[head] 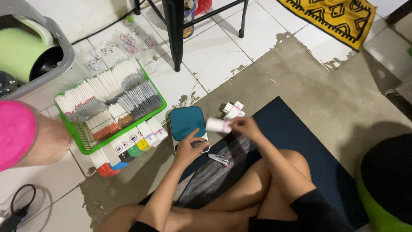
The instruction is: The person sits on the floor and repeatedly places small white packets onto a digital scale, then removes them and places them into a green organizer. The person handles the packets one at a time throughout the clip.
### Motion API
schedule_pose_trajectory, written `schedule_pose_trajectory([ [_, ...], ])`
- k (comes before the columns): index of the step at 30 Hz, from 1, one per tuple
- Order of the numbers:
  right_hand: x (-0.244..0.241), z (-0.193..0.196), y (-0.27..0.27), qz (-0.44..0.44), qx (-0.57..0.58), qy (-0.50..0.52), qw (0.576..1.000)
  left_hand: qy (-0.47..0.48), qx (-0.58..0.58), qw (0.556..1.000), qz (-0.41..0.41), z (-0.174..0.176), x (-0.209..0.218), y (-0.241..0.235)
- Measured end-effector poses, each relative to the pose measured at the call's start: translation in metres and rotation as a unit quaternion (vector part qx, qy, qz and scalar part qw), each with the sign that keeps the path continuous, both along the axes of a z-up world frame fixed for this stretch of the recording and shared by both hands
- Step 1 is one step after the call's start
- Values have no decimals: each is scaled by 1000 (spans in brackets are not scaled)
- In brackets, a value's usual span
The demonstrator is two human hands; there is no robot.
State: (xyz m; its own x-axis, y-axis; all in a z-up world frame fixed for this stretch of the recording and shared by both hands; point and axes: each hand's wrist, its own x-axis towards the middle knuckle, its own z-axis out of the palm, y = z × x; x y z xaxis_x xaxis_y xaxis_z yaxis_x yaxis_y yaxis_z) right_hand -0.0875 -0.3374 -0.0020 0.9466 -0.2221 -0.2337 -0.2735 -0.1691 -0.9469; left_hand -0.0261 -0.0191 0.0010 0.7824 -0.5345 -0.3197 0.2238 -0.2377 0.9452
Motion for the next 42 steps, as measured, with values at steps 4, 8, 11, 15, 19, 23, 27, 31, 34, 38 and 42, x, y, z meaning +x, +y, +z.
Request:
schedule_pose_trajectory([
  [4, 9, -29, -60, -200, -104, 15, 974, -58, 68, 996, -23, 26, 3, 6],
  [8, 12, -43, -73, -241, -68, 45, 967, -52, 51, 997, -13, 31, 4, 4],
  [11, 16, -61, -77, -228, -52, 51, 971, -101, 122, 987, -38, 28, 4, 6],
  [15, 16, -63, -76, -229, -31, 49, 972, -123, 160, 978, -58, 14, 5, 5],
  [19, 11, -52, -73, -210, -142, 81, 964, -139, 217, 958, -127, 17, -5, 6],
  [23, 7, -39, -63, -190, -242, 88, 947, -143, 265, 930, -211, 37, -32, 6],
  [27, 19, -23, -21, -209, -293, 6, 933, -179, 266, 892, -319, 59, -58, 9],
  [31, 47, -10, 79, -79, -234, -82, 966, -195, 245, 864, -393, 49, -74, 18],
  [34, 82, 20, 177, 8, -181, -128, 975, -201, 215, 861, -414, 38, -74, 17],
  [38, 151, -12, 238, 122, -268, -108, 950, -203, 254, 854, -407, -23, -97, -4],
  [42, 191, -43, 263, 178, -380, 20, 908, -252, 333, 829, -372, -102, -111, -13],
])
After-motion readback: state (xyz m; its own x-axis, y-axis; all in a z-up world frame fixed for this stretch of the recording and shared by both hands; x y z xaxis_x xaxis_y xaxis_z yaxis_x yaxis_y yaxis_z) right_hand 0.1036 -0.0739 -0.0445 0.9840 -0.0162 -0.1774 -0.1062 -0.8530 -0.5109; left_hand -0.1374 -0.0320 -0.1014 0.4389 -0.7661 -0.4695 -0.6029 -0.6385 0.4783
